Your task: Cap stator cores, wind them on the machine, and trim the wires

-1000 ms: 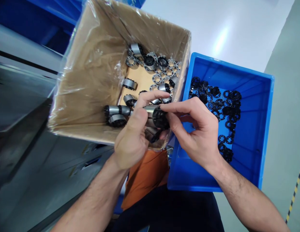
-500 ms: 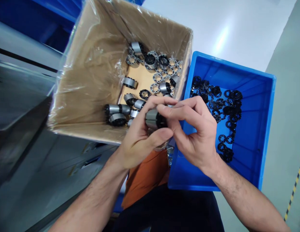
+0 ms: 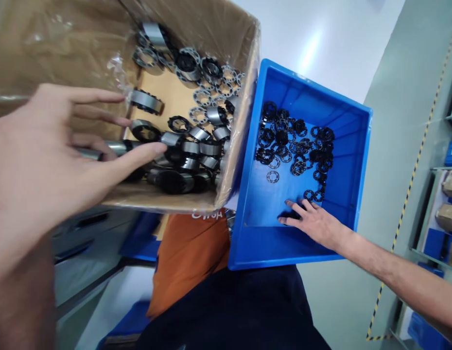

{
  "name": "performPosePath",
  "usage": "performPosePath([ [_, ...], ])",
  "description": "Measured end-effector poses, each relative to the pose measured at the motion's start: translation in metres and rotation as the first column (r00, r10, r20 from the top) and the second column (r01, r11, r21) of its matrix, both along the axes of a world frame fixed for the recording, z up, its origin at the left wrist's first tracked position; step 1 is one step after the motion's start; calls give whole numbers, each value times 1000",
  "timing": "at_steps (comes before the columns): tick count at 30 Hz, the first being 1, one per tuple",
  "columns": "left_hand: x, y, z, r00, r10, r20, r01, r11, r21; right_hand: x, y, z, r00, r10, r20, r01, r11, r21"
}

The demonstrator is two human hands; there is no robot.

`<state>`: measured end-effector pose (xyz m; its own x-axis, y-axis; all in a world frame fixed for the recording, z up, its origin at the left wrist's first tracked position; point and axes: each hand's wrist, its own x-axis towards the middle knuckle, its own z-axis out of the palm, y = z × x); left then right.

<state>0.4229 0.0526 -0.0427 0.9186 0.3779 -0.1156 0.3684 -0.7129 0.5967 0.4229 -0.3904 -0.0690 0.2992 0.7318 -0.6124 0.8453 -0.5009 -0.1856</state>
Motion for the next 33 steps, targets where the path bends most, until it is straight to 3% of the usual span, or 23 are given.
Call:
performPosePath([
  [3, 4, -1, -3, 1000, -8, 8, 8, 997, -74, -11, -2, -20, 998, 69, -9, -69, 997, 31],
  [6, 6, 2, -5, 999, 30, 31, -25, 987, -158, -9, 11, -26, 993, 35, -109, -27, 997, 75],
  [10, 6, 9, -14, 992, 58, 107, -26, 959, -281, 2, 27, -25, 957, -123, -262, 163, 977, 138],
  [12, 7, 10, -19, 975, 114, 190, -29, 916, -400, 12, 30, -25, 898, -258, -357, 336, 925, 176],
  [15, 12, 7, -23, 933, 215, 290, 3, 799, -602, 32, 32, -25, 697, -472, -539, 645, 742, 185],
  [18, 18, -8, -22, 920, 279, 276, 68, 580, -812, 49, 35, -25, 384, -562, -732, 871, 484, 84],
  [22, 29, -40, -18, 950, 279, 138, 60, 269, -961, 57, 48, -22, 38, -527, -849, 972, 218, -92],
  [25, 34, -59, -19, 966, 251, 61, 33, 115, -993, 57, 67, -15, -87, -470, -878, 987, 78, -139],
  [27, 34, -65, -20, 978, 201, 52, 35, 84, -996, 57, 82, -6, -112, -430, -896, 991, 15, -131],
  [29, 32, -67, -20, 987, 149, 54, 41, 89, -995, 57, 99, 7, -85, -390, -917, 996, -10, -88],
  [31, 28, -67, -18, 993, 106, 60, 49, 101, -994, 57, 116, 23, 21, -352, -936, 1000, 24, 13],
  [33, 23, -66, -15, 994, 53, 91, 84, 112, -990, 56, 134, 38, 209, -327, -922, 978, 70, 197],
])
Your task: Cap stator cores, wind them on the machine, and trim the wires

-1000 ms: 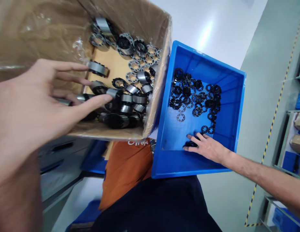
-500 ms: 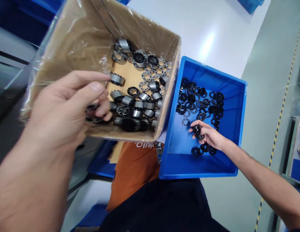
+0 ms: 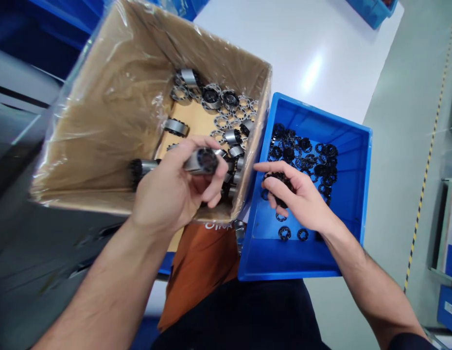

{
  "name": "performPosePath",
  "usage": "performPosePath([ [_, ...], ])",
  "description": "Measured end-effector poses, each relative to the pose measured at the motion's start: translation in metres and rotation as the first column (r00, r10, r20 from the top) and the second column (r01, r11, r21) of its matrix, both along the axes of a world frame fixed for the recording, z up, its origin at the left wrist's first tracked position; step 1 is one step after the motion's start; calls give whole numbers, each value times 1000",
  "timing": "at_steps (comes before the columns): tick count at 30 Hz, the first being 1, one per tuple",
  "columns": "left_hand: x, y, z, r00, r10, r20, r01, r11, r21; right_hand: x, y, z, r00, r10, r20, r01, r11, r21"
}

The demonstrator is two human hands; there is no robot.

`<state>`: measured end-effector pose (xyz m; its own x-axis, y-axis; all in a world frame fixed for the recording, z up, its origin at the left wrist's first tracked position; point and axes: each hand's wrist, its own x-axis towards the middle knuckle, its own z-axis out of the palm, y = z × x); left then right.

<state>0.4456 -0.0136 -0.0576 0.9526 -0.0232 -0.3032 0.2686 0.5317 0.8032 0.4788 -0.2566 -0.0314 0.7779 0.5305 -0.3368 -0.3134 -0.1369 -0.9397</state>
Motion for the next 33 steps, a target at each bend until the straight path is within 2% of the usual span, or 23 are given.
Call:
performPosePath([
  [2, -5, 0, 2, 997, -50, 67, 48, 998, 32, -2, 17, 12, 966, 0, 259, 12, 999, -43],
  [5, -11, -1, -2, 975, -120, 187, 103, 990, 98, -4, 38, 22, 799, -3, 601, 112, 983, -143],
  [8, -15, -1, -10, 955, -165, 245, 150, 986, 76, -5, 48, 23, 660, 31, 750, 129, 980, -154],
  [11, -18, 0, -15, 947, -172, 270, 179, 984, -2, -7, 48, 19, 568, 12, 823, 134, 985, -106],
  [13, -19, 0, -15, 942, -181, 282, 189, 982, -3, -9, 46, 15, 579, 2, 815, 104, 992, -77],
  [17, -19, 0, -11, 904, -150, 401, 107, 986, 127, -14, 44, 11, 693, -17, 721, 21, 1000, 4],
  [20, -20, 1, -8, 874, -131, 468, 19, 971, 237, -15, 44, 12, 676, 0, 737, 18, 1000, -16],
  [23, -22, 0, -6, 857, -166, 488, 19, 956, 291, -16, 45, 14, 678, 25, 734, 26, 998, -58],
  [27, -22, -1, -7, 835, -164, 525, 37, 969, 244, -15, 43, 7, 764, -82, 640, 55, 997, 62],
  [29, -21, -2, -9, 848, -150, 508, 32, 972, 233, -12, 40, 3, 774, -127, 621, 75, 991, 109],
  [33, -19, -5, -9, 901, -124, 416, 74, 988, 135, -5, 37, 0, 760, -54, 648, 50, 998, 24],
])
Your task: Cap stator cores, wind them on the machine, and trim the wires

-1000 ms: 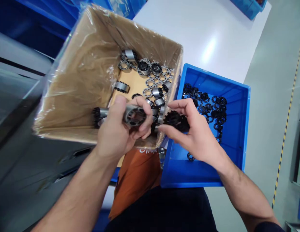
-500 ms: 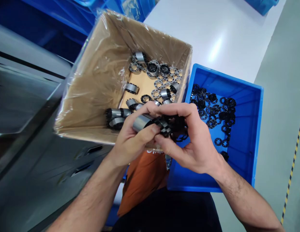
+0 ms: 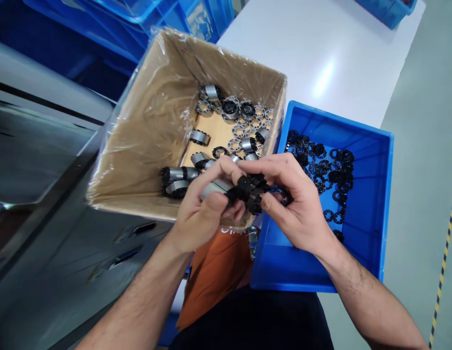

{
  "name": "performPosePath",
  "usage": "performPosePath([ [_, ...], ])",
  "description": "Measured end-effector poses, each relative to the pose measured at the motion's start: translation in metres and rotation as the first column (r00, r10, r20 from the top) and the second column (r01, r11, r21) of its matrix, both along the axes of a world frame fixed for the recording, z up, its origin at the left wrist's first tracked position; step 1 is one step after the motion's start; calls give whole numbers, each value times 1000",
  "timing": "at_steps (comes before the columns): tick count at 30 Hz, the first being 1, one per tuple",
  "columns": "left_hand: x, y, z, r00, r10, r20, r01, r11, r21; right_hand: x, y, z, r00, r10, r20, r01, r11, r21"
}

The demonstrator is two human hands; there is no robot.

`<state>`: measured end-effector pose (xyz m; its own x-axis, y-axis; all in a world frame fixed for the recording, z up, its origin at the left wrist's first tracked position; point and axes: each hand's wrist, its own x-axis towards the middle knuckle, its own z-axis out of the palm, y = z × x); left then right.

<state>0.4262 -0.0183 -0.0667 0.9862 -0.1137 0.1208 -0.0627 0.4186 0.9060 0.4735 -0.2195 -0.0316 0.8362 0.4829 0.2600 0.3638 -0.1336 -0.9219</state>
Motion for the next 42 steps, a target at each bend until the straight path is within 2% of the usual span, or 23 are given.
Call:
performPosePath([
  [3, 3, -1, 5, 988, 99, -123, -112, 988, -110, -2, 3, 2, 994, 20, -111, -15, 999, 42],
  [5, 4, -3, 8, 970, 113, -215, -144, 981, -133, -4, 6, 3, 981, 9, -194, 9, 996, 92],
  [8, 0, -6, 8, 971, 83, -223, -94, 995, -38, -6, 10, 5, 974, -54, -221, 76, 993, 92],
  [11, -7, -9, 3, 980, 117, -160, -95, 986, 139, -5, 10, 5, 979, -93, -182, 107, 992, 66],
  [13, -11, -9, 1, 977, 136, -166, -104, 976, 189, -5, 9, 5, 984, -103, -143, 110, 993, 41],
  [16, -13, -6, -1, 977, 98, -188, -70, 987, 148, -6, 9, 6, 986, -126, -111, 126, 992, -8],
  [20, -13, -2, -7, 990, -1, -142, 11, 998, 67, -9, 11, 7, 971, -215, -106, 211, 976, -45],
  [24, -13, 1, -11, 992, -51, -116, 57, 997, 49, -11, 12, 8, 971, -238, 18, 238, 967, -86],
  [27, -12, 3, -10, 994, -70, -83, 73, 997, 33, -11, 11, 7, 970, -233, 67, 239, 967, -85],
  [31, -12, 2, -7, 996, -35, -83, 38, 998, 47, -12, 8, 3, 971, -216, 106, 225, 971, -83],
  [37, -11, 3, -2, 998, -3, -59, 9, 995, 104, -12, 3, 3, 955, -118, 273, 140, 988, -64],
  [40, -11, 4, -1, 998, -9, -67, 15, 996, 93, -11, 1, 5, 936, -60, 348, 98, 991, -93],
  [42, -11, 4, -2, 997, -29, -67, 34, 997, 75, -12, 2, 5, 933, -64, 353, 98, 992, -80],
])
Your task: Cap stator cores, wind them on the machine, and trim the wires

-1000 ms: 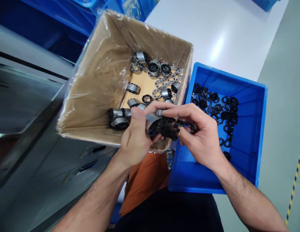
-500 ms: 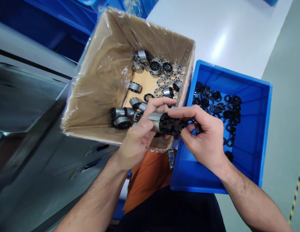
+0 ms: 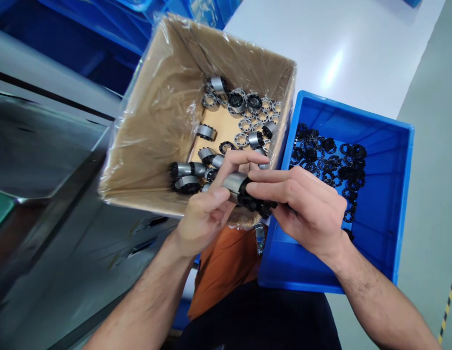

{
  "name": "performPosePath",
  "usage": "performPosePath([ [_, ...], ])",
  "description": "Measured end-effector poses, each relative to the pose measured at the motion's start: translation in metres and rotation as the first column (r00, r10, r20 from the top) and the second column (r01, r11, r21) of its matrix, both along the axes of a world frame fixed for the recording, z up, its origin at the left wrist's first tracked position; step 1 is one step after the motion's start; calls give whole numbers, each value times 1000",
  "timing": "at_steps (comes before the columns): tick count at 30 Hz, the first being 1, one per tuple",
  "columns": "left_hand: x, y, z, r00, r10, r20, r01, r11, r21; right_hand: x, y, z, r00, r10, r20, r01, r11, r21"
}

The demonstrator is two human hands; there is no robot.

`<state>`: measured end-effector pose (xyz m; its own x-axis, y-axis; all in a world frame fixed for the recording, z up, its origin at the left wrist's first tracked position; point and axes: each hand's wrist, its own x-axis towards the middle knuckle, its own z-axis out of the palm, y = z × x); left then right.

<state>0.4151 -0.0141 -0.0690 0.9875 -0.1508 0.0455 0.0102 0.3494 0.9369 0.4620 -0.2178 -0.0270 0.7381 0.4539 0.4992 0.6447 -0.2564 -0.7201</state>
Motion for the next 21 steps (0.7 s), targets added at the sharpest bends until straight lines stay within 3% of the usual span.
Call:
performPosePath([
  [5, 0, 2, -3, 999, -49, -23, 49, 999, -20, -4, 2, -2, 990, -103, -97, 106, 994, 23],
  [9, 0, 2, 0, 996, -91, -13, 91, 994, -53, -6, 5, 0, 999, -50, -2, 50, 999, 20],
  [14, -2, 0, 5, 995, -44, -91, 43, 999, -9, -6, 4, -2, 988, -115, -106, 117, 993, 14],
  [18, -2, 1, 8, 975, -167, -143, 163, 986, -42, -6, -2, -4, 998, -59, 33, 60, 998, -15],
  [21, -5, 2, 6, 978, -166, -126, 168, 986, -1, -4, -1, -4, 998, -46, -37, 45, 999, -14],
])
